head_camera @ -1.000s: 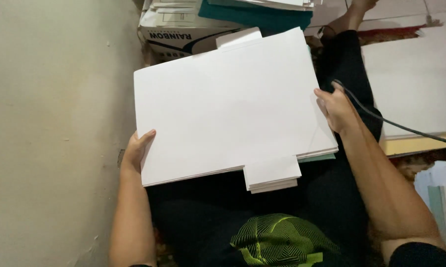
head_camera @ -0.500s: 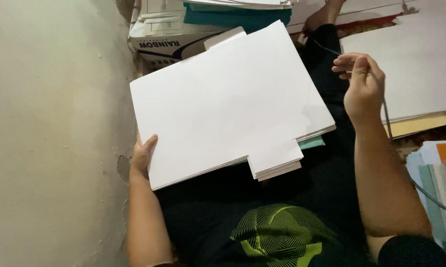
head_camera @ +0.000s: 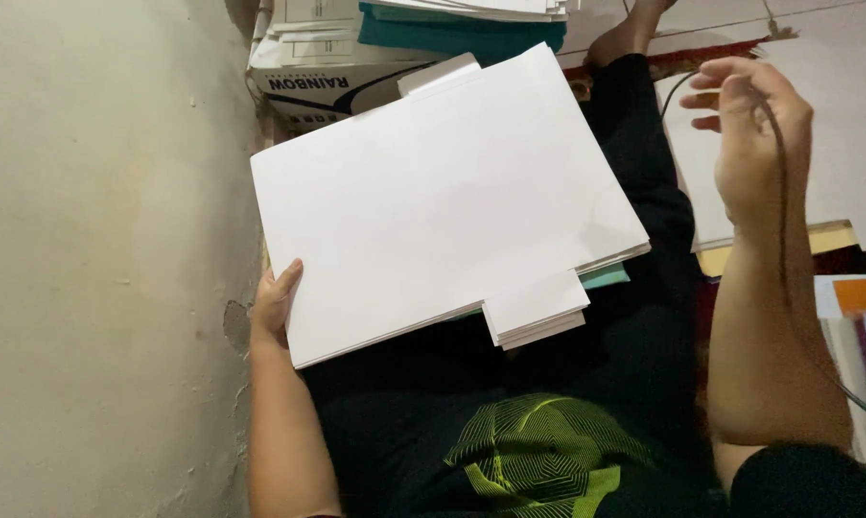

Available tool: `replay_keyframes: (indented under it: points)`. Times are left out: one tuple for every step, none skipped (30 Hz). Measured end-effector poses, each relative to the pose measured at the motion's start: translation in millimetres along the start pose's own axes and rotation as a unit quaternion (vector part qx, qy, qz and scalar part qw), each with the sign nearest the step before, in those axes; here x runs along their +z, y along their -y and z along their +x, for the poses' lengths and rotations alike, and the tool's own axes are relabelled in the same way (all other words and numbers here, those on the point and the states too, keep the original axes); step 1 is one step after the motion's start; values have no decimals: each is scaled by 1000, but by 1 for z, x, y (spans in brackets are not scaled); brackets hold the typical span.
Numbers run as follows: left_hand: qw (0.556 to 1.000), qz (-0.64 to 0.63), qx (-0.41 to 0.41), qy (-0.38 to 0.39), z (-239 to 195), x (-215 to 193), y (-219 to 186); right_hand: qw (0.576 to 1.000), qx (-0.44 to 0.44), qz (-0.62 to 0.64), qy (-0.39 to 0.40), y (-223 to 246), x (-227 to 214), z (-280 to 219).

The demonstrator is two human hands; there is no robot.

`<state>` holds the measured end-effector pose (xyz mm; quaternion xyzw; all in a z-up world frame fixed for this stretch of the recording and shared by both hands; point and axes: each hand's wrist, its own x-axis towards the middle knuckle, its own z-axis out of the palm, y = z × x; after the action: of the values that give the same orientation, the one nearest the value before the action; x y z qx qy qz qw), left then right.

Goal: The person sits on the floor and stacks white sheets of paper on their lap. They repeatedly smooth the sheets with both hands, align the edges, and occasionally lift the stack to adjust its position.

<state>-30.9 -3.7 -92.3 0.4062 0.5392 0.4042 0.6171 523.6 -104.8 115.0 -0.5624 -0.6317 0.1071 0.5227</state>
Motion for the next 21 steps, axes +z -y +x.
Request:
replay_keyframes:
  points:
    - [1000,4,-9,-12,-2,2,-1,1000,6,-17,5,-8,0,-4]
    - [999,7,-17,-26,-3,3,-4,999,9,-33,9,-16,2,-5]
    - [1000,9,-14,-24,1,2,-6,999,8,-32,6,-25,8,-8]
    - [999,31,-11,-31,0,0,-4,998,61,-15,-8,-34,14,-15]
    - [998,52,-9,-38,0,-1,-2,993,114,2,-22,-44,19,-21]
    - [998,53,-12,-39,-4,3,-5,993,117,4,-20,-67,25,-28]
    - [997,60,-1,-38,-8,7,-9,981,190,28,-4,-91,32,-34]
    - [997,66,14,-39,-9,11,-15,964,260,52,12,-115,39,-37]
    - [997,66,14,-41,-16,19,-30,964,259,54,13,-140,46,-43]
    - [973,215,-25,-85,-23,30,-43,961,268,63,5,-165,50,-51]
    - [923,358,-63,-127,-30,41,-57,958,278,72,-3,-191,54,-59]
    - [922,360,-63,-128,-36,47,-67,958,278,74,-4,-204,53,-57]
    - [862,474,-43,-175,-42,54,-77,956,291,6,22,-218,53,-55]
    - [785,579,-24,-216,-53,60,-84,949,305,-63,50,-230,51,-59]
    - [784,581,-28,-215,-49,78,-87,948,308,-62,53,-252,54,-62]
    - [764,592,101,-236,-47,94,-91,955,267,-111,65,-273,59,-63]
    - [730,592,228,-252,-44,110,-96,958,224,-158,77,-294,64,-63]
    - [729,592,229,-257,-32,139,-91,960,220,-156,78,-307,71,-66]
    - [754,546,318,-183,-20,167,-86,956,187,-201,105,-319,78,-68]
    - [766,491,401,-105,-8,194,-81,947,155,-247,133,-330,84,-73]
    - [766,491,401,-107,-3,226,-77,948,152,-246,134,-331,85,-76]
